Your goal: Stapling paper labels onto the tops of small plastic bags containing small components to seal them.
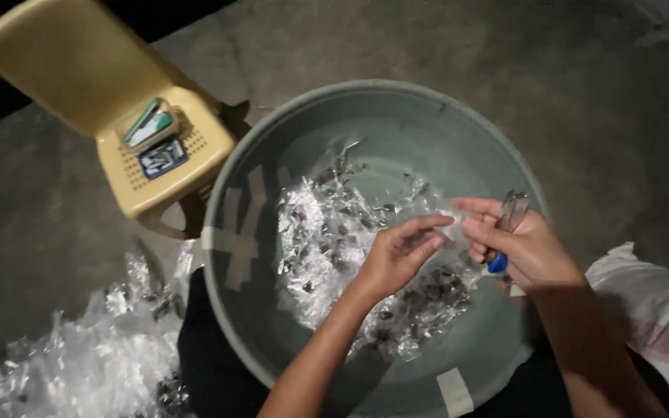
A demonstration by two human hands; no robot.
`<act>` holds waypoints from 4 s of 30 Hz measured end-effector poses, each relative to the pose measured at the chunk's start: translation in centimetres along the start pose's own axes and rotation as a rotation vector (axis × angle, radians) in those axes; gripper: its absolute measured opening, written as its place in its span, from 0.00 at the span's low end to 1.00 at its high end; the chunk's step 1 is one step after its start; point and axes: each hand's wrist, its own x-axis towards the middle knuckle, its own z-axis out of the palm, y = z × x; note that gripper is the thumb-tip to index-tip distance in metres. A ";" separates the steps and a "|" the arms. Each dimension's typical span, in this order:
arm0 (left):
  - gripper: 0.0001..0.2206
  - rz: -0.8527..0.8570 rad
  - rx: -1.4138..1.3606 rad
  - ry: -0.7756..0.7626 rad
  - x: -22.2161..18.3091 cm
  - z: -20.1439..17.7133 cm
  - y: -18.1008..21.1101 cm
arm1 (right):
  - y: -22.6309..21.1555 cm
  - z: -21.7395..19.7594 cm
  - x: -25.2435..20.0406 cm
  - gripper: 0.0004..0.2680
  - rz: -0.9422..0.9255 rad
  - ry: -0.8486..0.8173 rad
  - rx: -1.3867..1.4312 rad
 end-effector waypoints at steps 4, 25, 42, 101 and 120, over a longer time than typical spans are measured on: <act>0.14 0.018 0.108 -0.127 -1.7 -2.2 3.1 | -0.8 0.9 -0.5 0.11 0.061 -0.148 0.066; 0.23 -0.190 0.479 -0.324 -7.6 -2.5 0.1 | 0.4 1.8 -0.6 0.05 0.089 -0.119 -0.206; 0.16 -0.684 1.122 0.549 -4.9 -20.3 -21.8 | -2.4 0.7 -2.2 0.05 -0.286 -0.043 -0.771; 0.20 -0.159 -0.037 -0.019 -8.9 -5.7 0.3 | 2.6 11.2 0.6 0.10 -0.015 0.087 0.179; 0.09 -0.330 -0.056 -0.031 -14.8 -6.3 -0.6 | 10.3 12.2 5.3 0.25 -0.055 0.405 -0.209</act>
